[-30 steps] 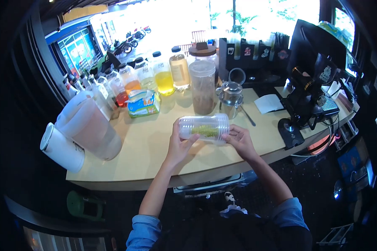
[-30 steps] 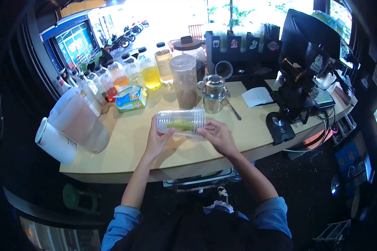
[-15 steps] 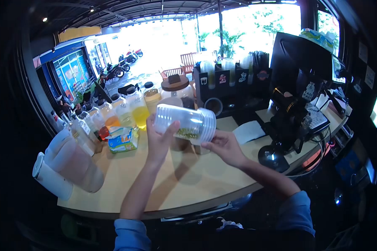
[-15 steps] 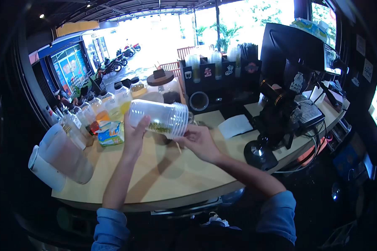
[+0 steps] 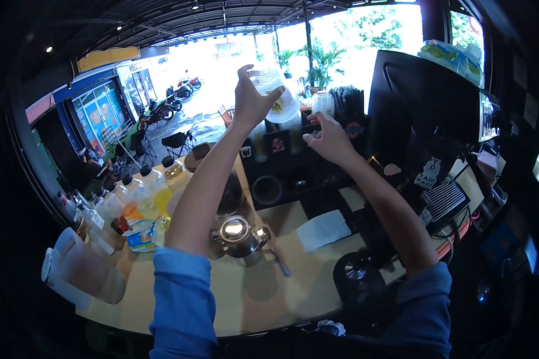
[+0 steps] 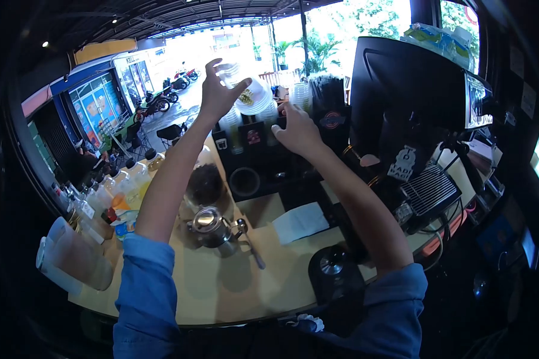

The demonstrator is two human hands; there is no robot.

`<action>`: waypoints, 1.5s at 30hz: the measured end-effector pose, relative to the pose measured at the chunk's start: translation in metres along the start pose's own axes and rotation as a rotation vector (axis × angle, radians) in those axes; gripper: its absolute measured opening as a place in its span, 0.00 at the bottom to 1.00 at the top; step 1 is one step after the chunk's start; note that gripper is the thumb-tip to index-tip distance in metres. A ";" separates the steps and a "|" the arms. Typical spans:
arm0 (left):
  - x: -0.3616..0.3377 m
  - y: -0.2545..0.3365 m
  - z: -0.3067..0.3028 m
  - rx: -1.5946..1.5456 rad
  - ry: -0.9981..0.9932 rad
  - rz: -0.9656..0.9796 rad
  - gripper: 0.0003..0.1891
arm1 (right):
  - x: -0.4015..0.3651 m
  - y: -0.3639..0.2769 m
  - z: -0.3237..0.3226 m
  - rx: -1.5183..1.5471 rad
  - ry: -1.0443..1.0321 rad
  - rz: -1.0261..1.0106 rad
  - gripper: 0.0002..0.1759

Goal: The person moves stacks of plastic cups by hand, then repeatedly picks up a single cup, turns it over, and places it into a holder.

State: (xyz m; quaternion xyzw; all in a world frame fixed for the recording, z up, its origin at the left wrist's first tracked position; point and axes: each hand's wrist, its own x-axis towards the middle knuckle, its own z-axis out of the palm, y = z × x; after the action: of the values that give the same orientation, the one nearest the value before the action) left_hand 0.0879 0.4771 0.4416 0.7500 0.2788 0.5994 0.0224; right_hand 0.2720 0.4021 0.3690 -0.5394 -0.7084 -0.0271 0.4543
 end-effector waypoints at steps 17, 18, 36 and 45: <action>0.011 -0.065 0.080 0.293 -0.348 -0.203 0.47 | 0.045 0.014 0.001 -0.310 -0.196 0.130 0.31; 0.007 -0.066 0.082 0.299 -0.351 -0.210 0.47 | 0.047 0.013 0.002 -0.287 -0.197 0.155 0.33; -0.024 -0.059 0.076 0.515 -0.471 -0.002 0.46 | 0.070 0.040 0.040 -0.210 -0.129 -0.143 0.37; -0.045 -0.001 0.040 0.758 -0.598 0.052 0.32 | 0.066 0.032 0.037 -0.340 -0.118 -0.138 0.42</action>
State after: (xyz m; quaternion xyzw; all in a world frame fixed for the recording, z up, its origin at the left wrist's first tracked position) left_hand 0.1185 0.4701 0.3905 0.8514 0.4402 0.2140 -0.1884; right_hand 0.2737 0.4839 0.3770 -0.5591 -0.7545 -0.1460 0.3112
